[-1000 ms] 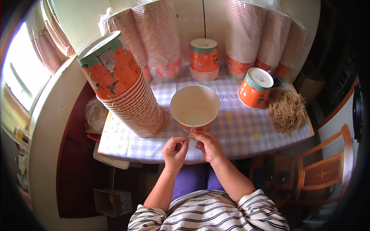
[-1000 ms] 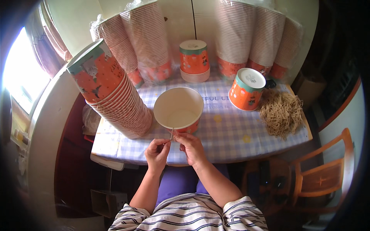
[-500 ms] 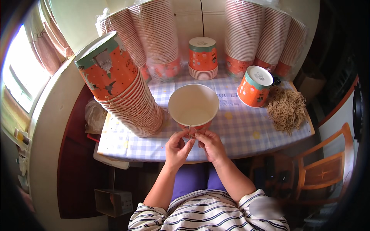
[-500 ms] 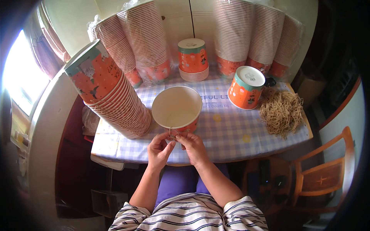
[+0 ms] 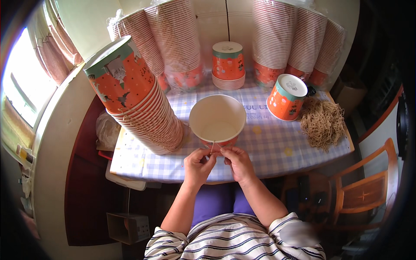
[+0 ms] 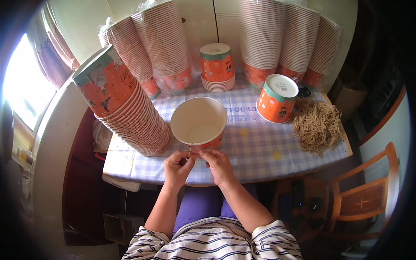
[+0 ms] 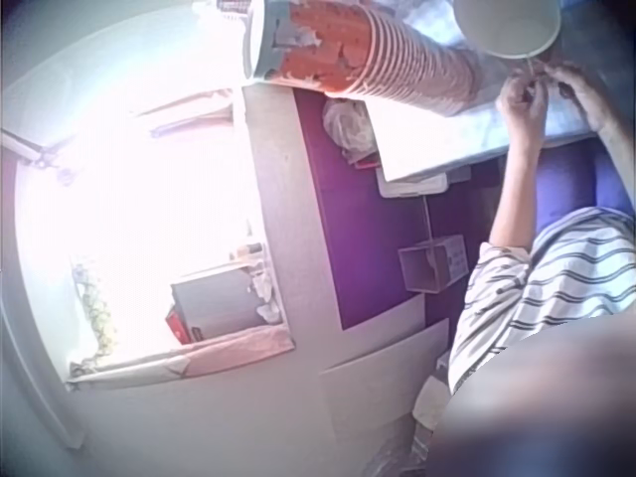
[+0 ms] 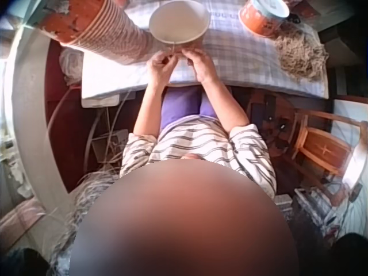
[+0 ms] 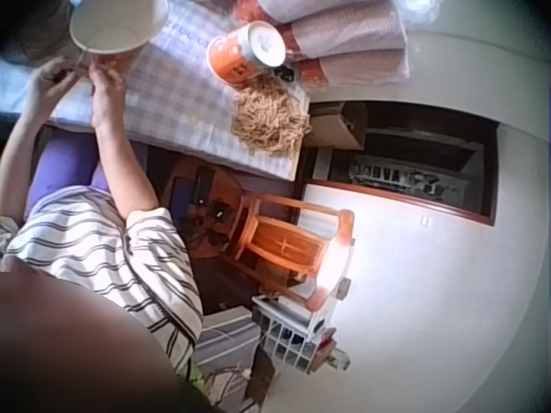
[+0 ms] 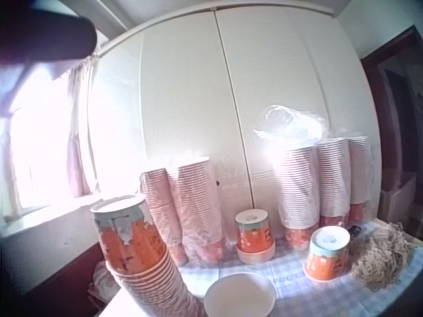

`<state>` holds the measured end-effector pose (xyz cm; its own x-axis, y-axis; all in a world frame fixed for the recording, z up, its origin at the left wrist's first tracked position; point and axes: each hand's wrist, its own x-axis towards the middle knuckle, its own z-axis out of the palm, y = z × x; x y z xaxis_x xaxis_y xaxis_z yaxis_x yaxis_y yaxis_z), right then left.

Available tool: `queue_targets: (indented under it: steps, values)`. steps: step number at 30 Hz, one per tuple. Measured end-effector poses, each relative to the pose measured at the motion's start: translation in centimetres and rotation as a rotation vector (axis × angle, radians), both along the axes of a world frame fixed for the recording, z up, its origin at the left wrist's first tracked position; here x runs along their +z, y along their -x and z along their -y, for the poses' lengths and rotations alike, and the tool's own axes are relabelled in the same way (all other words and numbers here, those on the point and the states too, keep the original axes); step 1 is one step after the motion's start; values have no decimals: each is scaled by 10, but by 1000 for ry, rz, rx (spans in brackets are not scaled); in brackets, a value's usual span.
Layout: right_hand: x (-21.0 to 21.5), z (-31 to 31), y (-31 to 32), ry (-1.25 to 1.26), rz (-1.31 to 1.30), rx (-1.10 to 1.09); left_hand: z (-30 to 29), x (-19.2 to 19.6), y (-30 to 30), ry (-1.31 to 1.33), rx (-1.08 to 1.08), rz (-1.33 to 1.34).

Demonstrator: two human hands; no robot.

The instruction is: Attach strings to the pre-punched holes of paper buckets for packaging.

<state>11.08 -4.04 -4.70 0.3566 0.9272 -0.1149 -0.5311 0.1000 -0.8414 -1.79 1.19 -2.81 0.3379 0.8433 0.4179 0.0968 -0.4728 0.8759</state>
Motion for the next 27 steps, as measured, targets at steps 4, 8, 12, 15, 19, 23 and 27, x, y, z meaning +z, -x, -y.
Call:
queue_targets:
  steps: [4, 8, 12, 15, 19, 23, 27]
  values:
    - [5, 0, -2, -17, 29, -27, -5, 1, 7, 61, 1, -23]
    - [7, 0, 0, -21, 70, -61, -6, -1, 11, 139, -33, 48]
    - [9, 1, 2, -40, 71, -98, -3, 3, 12, 266, -65, 116]
    - [8, 0, 4, -59, 67, -115, -4, 2, 13, 342, -86, 178]
    - [6, -1, 5, -49, 74, -123, -6, 1, 15, 467, -153, 276]
    - [3, 0, 6, -43, 80, -114, -8, -3, 15, 543, -177, 350]
    - [12, 2, 15, -69, 78, 16, -7, -3, 15, 589, -188, 377]
